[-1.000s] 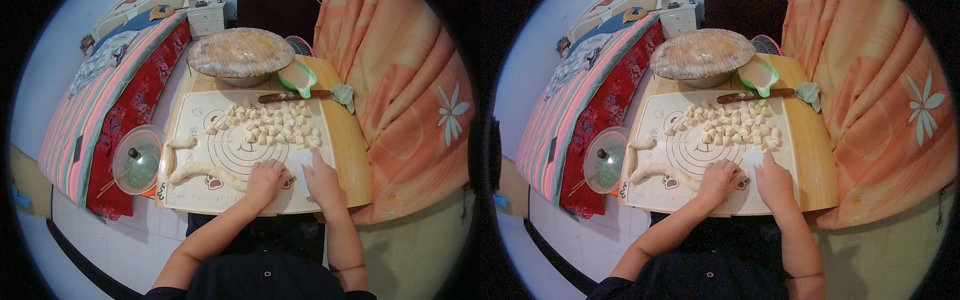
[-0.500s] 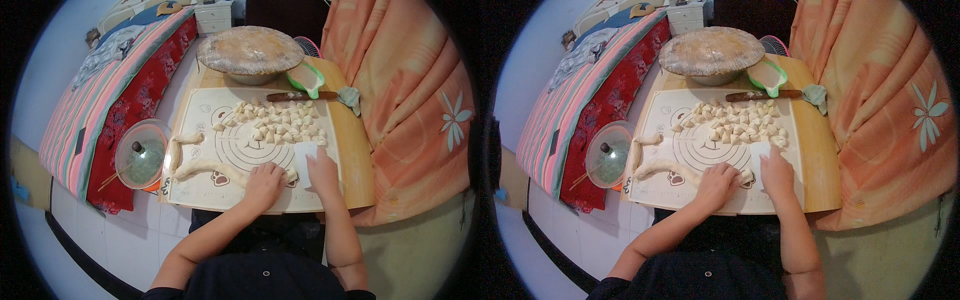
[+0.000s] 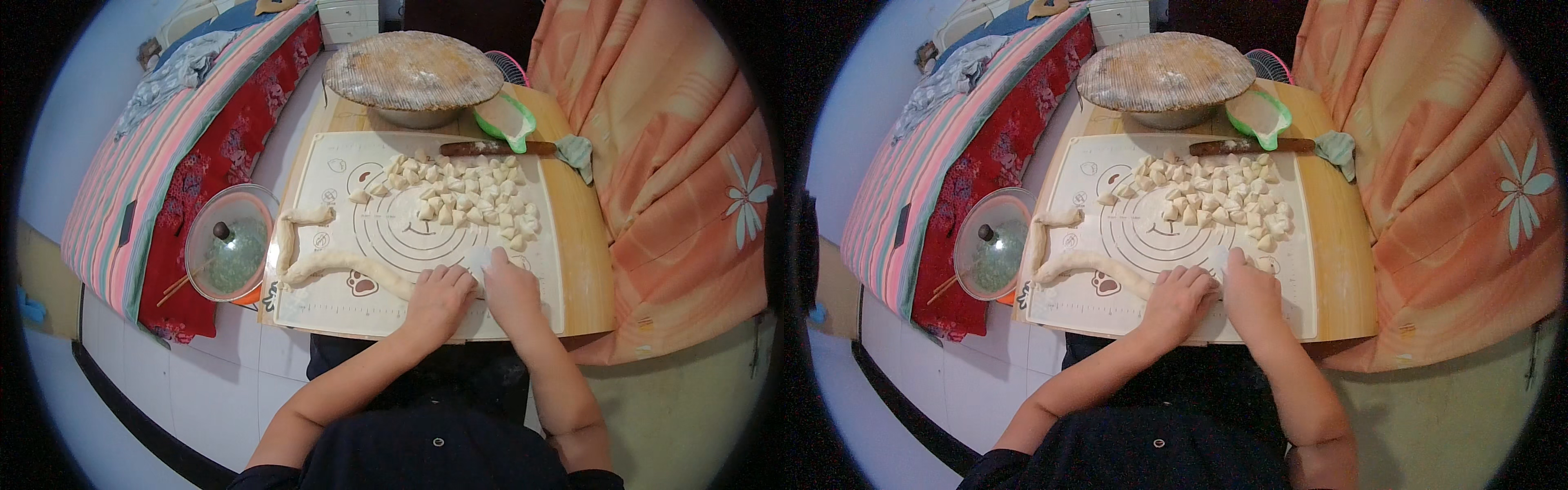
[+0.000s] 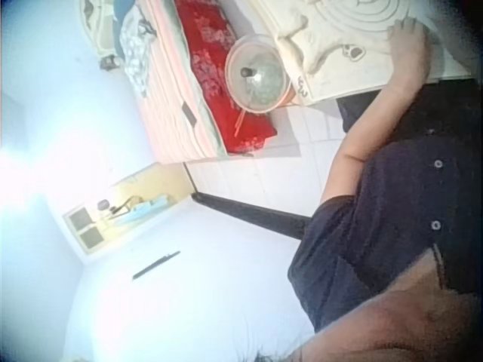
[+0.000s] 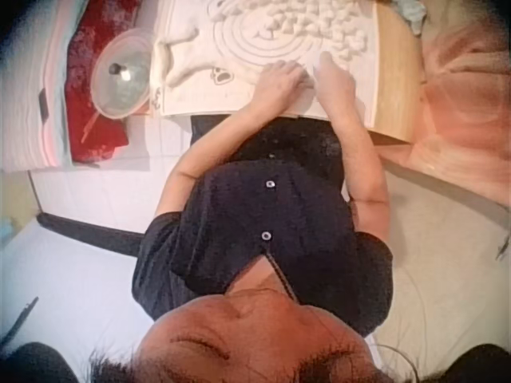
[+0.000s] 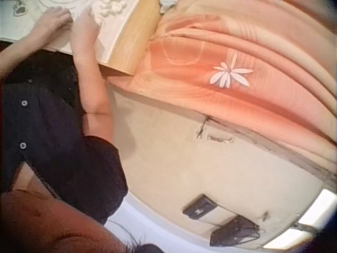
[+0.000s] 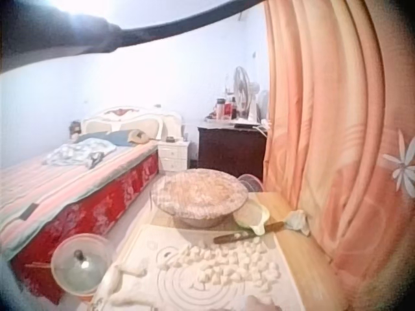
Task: The person rolls a long piece of dough into a rope shape on a silicone mat, then uses a plastic scraper to cut it into small uniform pieces. The cut pieces are gathered and placed on the mat. The person repeats this process with additional dough pieces.
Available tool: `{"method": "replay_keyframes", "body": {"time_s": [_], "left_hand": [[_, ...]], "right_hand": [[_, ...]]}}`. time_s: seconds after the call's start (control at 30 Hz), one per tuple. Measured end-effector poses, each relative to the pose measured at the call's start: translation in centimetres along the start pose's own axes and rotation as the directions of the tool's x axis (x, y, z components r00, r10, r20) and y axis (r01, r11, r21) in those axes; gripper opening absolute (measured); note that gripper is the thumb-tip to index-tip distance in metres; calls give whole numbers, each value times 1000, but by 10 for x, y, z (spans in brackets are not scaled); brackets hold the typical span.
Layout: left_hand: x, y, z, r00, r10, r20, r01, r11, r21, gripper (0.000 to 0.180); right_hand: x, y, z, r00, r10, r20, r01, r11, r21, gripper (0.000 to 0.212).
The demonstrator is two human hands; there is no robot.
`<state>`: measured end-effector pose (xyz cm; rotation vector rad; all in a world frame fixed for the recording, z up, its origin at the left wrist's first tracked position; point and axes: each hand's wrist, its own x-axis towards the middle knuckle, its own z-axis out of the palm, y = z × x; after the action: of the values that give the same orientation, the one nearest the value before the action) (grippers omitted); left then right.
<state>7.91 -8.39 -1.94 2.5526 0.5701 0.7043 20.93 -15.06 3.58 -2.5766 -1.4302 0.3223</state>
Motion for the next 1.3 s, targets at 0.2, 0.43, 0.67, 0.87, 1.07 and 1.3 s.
{"method": "replay_keyframes", "body": {"time_s": [0.2, 0.43, 0.67, 0.87, 1.07, 1.3], "left_hand": [[-3, -5, -10, 1000, 18, -25, -16, 998, 65, 33], [8, -26, -12, 994, -72, -79, 73, 997, 11, 25], [7, -26, -13, 996, -61, -66, 64, 997, 49, 22], [-3, -24, -17, 990, -61, -126, 75, 991, 107, 22], [-23, -26, -24, 992, -51, -113, 55, 998, 36, 20], [-27, -21, -20, 993, -11, -116, 10, 1000, -11, 22]], "right_hand": [[21, 1, -5, 988, 68, -142, -50, 990, 131, 25], [5, -11, -29, 993, 22, -116, -1, 984, 176, 28], [22, -17, -3, 998, -64, -4, 64, 997, 38, 26], [41, -25, 15, 992, -32, -125, 40, 997, 62, 27], [13, -19, -16, 979, -33, -203, 62, 989, 137, 27], [-18, -31, -19, 992, -95, -87, 102, 992, 78, 25]]}}
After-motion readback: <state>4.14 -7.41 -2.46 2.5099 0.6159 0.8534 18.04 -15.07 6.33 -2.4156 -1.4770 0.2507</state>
